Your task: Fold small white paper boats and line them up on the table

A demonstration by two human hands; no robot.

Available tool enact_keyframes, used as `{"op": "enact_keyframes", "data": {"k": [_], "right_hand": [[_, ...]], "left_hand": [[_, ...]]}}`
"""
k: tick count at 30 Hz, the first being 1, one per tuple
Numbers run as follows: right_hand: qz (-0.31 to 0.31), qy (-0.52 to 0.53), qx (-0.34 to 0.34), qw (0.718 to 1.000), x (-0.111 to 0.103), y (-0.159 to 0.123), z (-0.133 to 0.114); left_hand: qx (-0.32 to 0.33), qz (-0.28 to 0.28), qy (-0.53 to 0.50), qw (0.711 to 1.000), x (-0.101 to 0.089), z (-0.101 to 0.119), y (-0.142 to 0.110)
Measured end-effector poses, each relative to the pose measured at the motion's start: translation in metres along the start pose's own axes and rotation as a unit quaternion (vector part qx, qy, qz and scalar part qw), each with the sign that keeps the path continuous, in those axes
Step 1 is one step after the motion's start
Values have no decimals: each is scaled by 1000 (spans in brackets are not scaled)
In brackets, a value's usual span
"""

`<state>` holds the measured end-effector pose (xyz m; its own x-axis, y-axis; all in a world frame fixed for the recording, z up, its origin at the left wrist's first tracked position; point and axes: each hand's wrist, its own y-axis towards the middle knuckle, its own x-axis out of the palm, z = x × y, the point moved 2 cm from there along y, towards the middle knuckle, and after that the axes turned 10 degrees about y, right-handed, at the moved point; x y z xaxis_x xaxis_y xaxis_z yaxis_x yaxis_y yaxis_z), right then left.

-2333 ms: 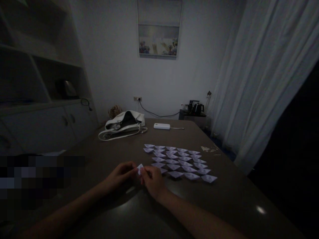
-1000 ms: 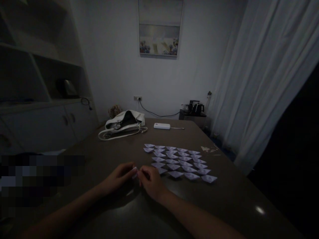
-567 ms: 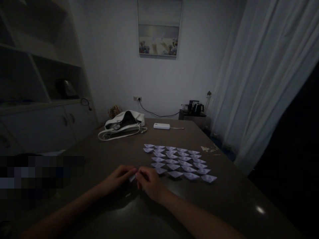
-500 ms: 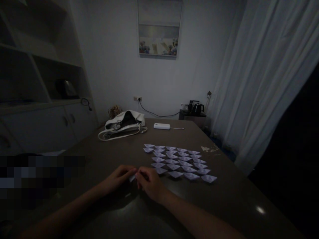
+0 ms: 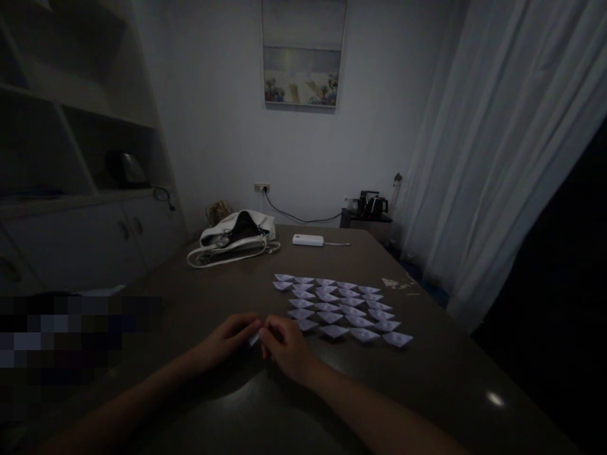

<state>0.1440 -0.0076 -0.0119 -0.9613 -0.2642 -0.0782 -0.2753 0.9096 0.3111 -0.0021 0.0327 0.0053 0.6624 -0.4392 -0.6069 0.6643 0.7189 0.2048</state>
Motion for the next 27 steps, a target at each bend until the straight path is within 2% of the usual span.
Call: {"op": "enact_keyframes", "data": {"k": [4, 11, 15, 19, 23, 27], "right_hand": [[2, -3, 0, 1000, 0, 0, 2], [1, 26, 23, 999, 1, 0, 2], [1, 39, 32, 999, 1, 0, 1], [6, 26, 19, 999, 0, 1, 0], [13, 8, 11, 1000, -1, 1, -1], [43, -5, -6, 999, -3, 2, 0]], "left_hand": [[-3, 9, -4, 1000, 0, 0, -1], [1, -19, -23, 1000, 1, 1, -3], [-5, -5, -23, 1000, 1, 1, -2], [-14, 0, -9, 1000, 1, 0, 0], [-39, -11, -44, 998, 2, -1, -1], [-51, -3, -57, 997, 3, -1, -2]]}}
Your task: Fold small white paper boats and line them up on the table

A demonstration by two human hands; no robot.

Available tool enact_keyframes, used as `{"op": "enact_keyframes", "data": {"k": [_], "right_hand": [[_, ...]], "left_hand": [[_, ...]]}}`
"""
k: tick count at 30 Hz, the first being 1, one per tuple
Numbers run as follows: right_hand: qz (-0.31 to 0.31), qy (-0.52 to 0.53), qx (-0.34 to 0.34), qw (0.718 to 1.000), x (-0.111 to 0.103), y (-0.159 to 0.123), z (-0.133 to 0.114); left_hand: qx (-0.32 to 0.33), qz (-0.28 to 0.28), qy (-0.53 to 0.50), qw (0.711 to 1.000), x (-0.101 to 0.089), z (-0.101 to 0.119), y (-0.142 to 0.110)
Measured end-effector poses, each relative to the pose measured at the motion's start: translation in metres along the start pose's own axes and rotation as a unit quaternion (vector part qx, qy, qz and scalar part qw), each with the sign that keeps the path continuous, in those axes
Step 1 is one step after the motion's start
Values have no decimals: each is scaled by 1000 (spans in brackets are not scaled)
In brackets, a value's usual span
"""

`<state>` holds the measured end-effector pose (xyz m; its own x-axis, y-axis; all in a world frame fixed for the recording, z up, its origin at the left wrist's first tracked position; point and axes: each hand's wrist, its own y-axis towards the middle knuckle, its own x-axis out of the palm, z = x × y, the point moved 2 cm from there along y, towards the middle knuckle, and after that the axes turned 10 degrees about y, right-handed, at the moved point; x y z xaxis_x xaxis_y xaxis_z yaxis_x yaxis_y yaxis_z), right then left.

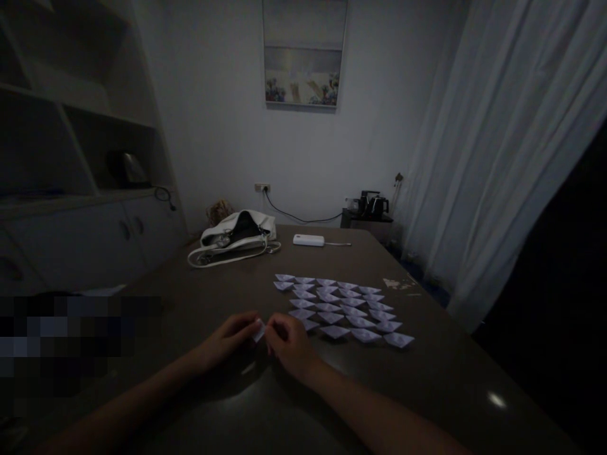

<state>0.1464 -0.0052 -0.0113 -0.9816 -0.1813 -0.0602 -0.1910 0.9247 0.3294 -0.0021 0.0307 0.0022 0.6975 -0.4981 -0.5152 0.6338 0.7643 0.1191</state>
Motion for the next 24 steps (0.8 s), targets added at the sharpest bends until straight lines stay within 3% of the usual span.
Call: {"op": "enact_keyframes", "data": {"k": [16, 24], "right_hand": [[33, -44, -17, 998, 2, -2, -3], [41, -42, -5, 998, 2, 0, 3]], "left_hand": [[13, 32, -8, 999, -2, -11, 3], [14, 22, 7, 1000, -1, -8, 3]]}}
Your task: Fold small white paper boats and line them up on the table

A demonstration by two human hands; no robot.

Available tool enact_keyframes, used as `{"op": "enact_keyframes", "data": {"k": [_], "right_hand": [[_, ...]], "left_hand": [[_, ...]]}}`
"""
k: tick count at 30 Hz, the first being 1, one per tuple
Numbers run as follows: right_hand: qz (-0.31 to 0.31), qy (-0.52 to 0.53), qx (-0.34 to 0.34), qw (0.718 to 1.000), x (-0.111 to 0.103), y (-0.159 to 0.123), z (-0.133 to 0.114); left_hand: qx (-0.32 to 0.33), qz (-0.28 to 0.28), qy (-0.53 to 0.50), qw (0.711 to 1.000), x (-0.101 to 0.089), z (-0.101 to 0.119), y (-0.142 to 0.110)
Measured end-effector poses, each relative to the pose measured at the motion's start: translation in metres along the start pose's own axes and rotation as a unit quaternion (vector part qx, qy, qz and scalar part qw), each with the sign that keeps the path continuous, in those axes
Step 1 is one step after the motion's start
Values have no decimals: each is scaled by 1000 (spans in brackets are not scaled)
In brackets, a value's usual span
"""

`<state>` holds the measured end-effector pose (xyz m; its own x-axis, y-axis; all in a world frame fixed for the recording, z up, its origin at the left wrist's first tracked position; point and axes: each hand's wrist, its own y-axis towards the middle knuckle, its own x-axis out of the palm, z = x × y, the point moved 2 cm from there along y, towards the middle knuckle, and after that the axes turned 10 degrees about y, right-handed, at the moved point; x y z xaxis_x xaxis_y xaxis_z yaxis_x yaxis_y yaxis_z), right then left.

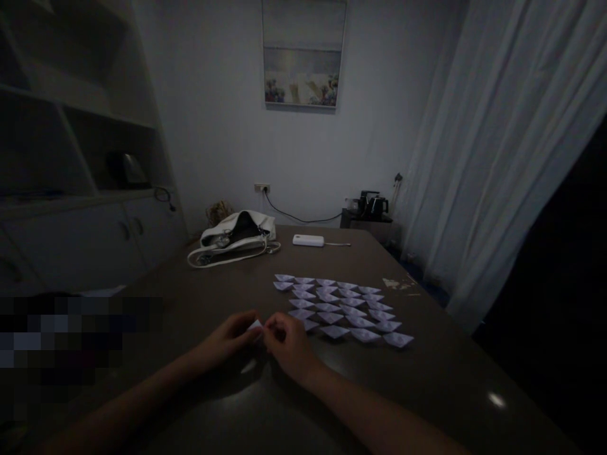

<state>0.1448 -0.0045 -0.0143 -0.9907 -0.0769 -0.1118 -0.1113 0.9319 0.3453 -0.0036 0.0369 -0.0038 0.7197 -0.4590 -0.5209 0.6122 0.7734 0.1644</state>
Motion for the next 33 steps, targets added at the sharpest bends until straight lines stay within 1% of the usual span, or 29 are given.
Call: {"op": "enact_keyframes", "data": {"k": [3, 6, 13, 20, 23, 27, 33], "right_hand": [[-2, -10, -3, 1000, -1, 1, -2], [-2, -18, -6, 1000, -1, 0, -3], [-22, -24, -11, 999, 0, -2, -8], [-43, -15, 8, 999, 0, -2, 0], [-56, -7, 20, 998, 1, -2, 1], [-56, -17, 25, 998, 2, -3, 0], [-43, -32, 1, 999, 0, -1, 0]], "left_hand": [[-2, -9, -38, 999, 0, 3, 2], [3, -2, -64, 998, -3, 7, 4], [3, -5, -46, 999, -7, 14, 0], [0, 27, -85, 996, -8, 12, 3], [-1, 29, -97, 995, -7, 11, 4], [-12, 30, -101, 994, -6, 10, 4], [4, 15, -93, 995, -5, 9, 5]]}}
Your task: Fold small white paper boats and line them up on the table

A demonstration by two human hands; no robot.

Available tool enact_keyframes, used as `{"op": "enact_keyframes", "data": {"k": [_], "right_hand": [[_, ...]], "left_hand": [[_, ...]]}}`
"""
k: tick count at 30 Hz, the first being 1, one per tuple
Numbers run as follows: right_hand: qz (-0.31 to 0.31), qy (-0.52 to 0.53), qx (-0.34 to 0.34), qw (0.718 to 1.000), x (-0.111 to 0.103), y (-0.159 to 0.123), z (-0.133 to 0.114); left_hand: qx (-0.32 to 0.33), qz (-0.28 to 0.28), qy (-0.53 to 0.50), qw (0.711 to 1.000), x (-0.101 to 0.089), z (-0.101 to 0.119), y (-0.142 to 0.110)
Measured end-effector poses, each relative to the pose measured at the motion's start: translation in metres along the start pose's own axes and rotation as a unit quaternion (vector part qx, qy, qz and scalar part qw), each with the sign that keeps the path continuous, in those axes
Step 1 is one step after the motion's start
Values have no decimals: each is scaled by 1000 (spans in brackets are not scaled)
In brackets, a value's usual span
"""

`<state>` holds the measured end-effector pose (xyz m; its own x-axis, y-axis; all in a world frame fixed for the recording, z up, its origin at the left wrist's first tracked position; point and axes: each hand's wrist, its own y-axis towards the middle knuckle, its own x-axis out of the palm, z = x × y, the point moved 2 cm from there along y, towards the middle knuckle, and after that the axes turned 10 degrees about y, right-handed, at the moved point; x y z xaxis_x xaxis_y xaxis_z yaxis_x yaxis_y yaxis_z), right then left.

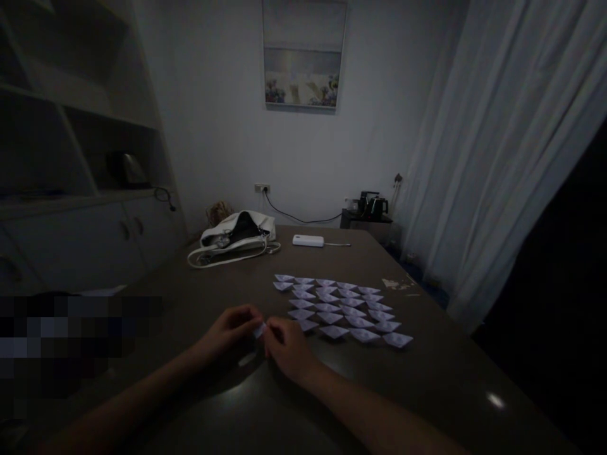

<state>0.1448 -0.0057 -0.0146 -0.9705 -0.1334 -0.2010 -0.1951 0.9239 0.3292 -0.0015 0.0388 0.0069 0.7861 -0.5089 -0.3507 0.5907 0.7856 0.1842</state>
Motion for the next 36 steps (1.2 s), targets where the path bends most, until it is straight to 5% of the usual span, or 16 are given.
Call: {"op": "enact_keyframes", "data": {"k": [6, 36], "right_hand": [[40, 44, 12, 998, -2, 2, 1], [8, 55, 27, 998, 1, 1, 3]], "left_hand": [[-31, 16, 11, 999, 1, 6, -2], [-5, 8, -17, 1000, -4, 1, -2]]}}
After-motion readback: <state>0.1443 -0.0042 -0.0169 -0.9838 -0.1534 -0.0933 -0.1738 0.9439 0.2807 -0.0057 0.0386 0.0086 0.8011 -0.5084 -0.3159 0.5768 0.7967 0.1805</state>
